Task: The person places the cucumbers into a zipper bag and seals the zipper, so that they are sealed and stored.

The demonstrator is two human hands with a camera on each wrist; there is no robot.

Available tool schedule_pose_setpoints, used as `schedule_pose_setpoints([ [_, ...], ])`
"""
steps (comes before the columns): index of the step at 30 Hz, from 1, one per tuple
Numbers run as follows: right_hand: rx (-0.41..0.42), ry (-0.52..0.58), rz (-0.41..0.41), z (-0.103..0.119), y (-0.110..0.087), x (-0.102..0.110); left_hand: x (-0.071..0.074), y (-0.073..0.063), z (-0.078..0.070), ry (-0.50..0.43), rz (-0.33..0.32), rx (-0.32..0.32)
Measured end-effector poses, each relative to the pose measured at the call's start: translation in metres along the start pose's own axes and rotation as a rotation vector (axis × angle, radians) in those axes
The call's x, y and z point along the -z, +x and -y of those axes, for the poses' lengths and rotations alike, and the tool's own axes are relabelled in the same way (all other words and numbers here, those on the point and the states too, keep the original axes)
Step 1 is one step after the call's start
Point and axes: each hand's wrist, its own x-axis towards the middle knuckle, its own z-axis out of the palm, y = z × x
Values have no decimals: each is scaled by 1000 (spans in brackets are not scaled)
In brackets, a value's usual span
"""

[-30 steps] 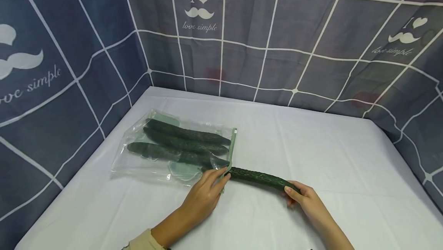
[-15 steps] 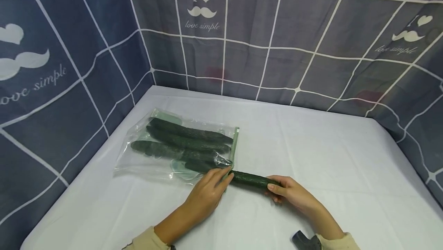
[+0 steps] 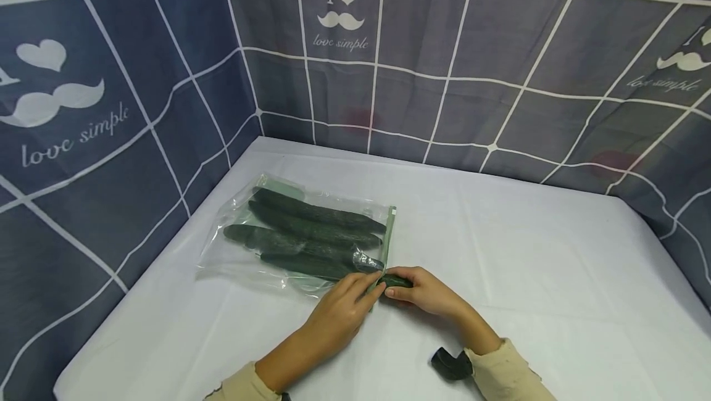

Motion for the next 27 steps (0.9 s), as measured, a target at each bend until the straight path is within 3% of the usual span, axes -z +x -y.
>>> schedule_pose_setpoints([
  [3,-5,-34,-6,0,1,-1,-2,1,0,-8,-3,-7],
  [10,43,-265,-105,5,-1,-6,-3,1,1,-36,0,8],
  [18,64,-504,-123,14,-9,4,-2,2,0,-45,22,39],
  [27,-27,-452,-56,6,-21,28,-8,4,-1,-90,-20,48],
])
